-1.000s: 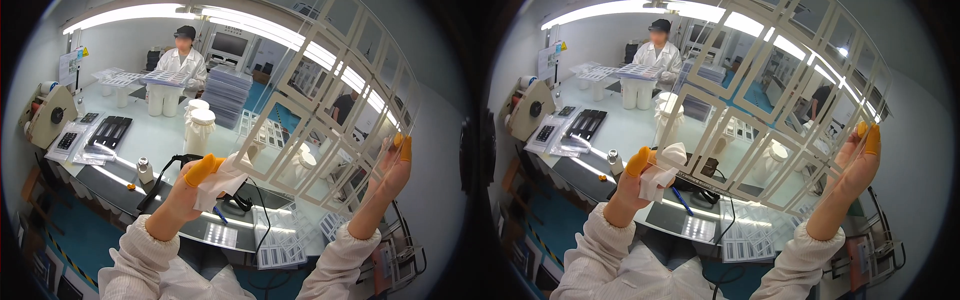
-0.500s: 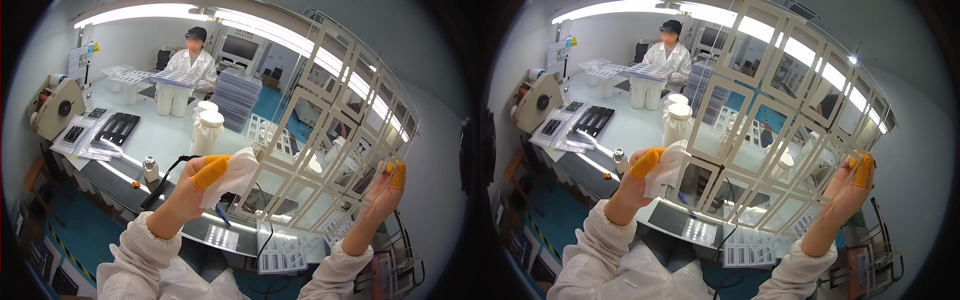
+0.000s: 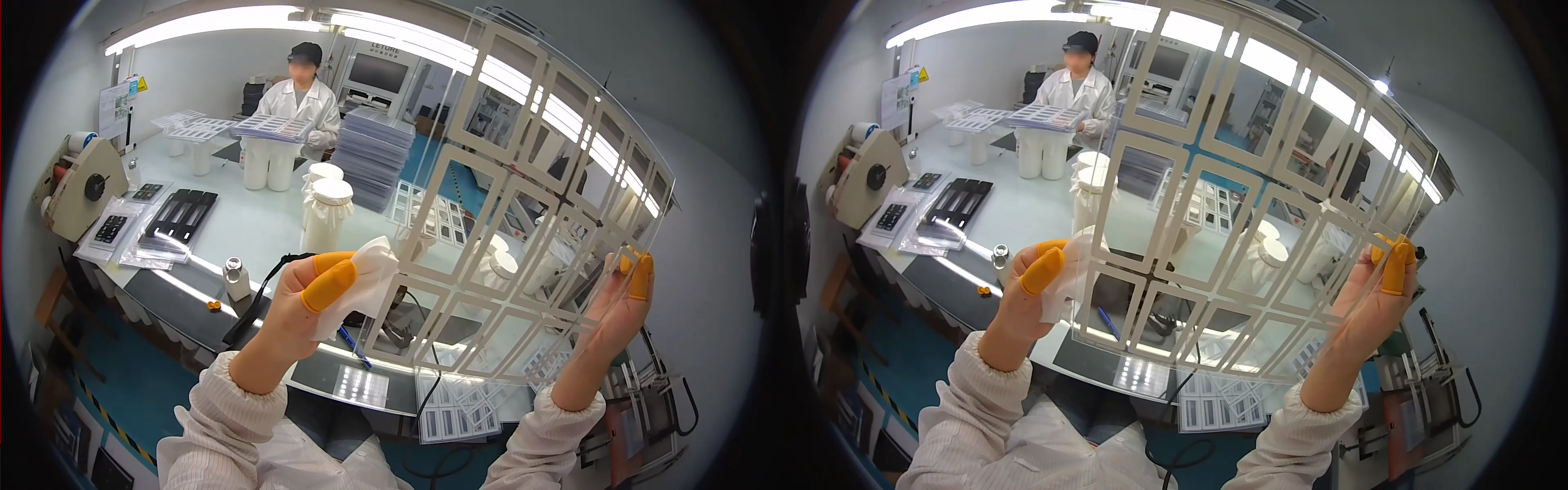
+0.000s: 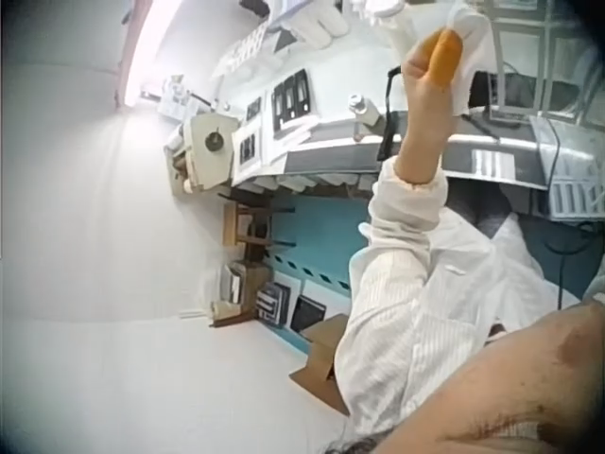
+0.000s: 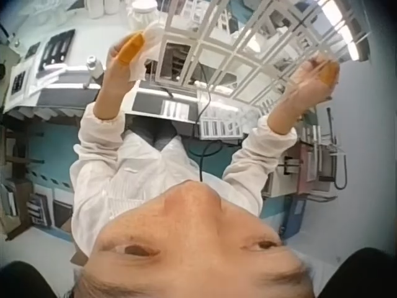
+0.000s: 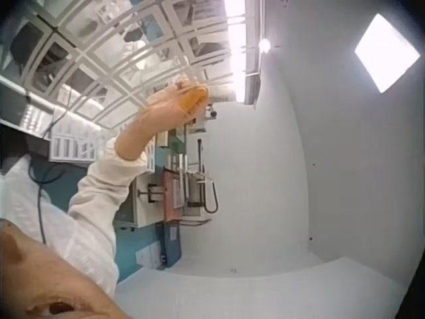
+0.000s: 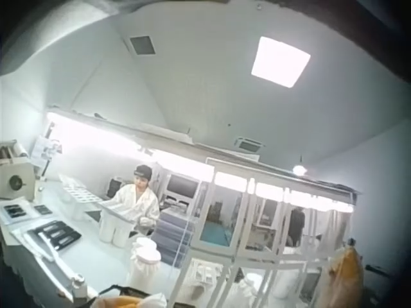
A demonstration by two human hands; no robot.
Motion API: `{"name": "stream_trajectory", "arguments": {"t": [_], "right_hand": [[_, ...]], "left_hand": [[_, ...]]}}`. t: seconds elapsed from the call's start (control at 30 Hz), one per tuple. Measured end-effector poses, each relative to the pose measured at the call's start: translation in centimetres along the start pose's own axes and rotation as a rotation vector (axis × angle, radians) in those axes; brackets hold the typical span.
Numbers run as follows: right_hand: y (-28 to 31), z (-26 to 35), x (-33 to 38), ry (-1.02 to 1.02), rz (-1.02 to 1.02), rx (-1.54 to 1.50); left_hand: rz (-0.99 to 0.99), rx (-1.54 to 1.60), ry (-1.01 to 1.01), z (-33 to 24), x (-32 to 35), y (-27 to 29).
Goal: The recorder is cleaning a white lattice frame by wiping it with a cloth while wearing finger cots.
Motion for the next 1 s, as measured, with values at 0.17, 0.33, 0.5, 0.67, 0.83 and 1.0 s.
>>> {"name": "stream_trajectory", "arguments": {"t": [0.17, 0.33, 0.5, 0.67, 0.83, 1.0], "right_hand": [[-0.5, 0.1, -0.1, 0.083, 0.074, 0.065], [-2.8, 0.3, 1.2, 0.141, -0.014, 0.225], [-3.0, 0.2, 2.0, 0.233, -0.102, 0.375], [-3.5, 0.5, 2.7, 0.247, -0.201, 0.439], [-6.6, -0.1, 5.5, 0.28, 0.057, 0.398], [-9.1, -2.5, 8.2, 0.288, 0.108, 0.476]], "left_hand": [[-0.401, -0.595, -0.127, -0.9, 0.8, 1.6], [-0.418, -1.121, -0.503, -0.9, 3.0, -0.8], [-0.059, -1.291, -0.586, 3.5, 3.1, -4.1], [0.044, -1.49, -0.45, 6.5, 3.2, -4.7], [-0.085, -1.633, -0.488, 7.6, 1.5, -4.7], [-0.022, -1.771, -0.442, 10.1, 0.8, -1.9]]}}
Point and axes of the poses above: each hand's wrist, its own x-axis away from the middle knuckle, its own y-axis out of the back of the hand, z = x × y, the point moved 5 cm from there along -x, towards the middle knuckle, and after that the axes turned 3 degrees about y, right-handed, at the moved point
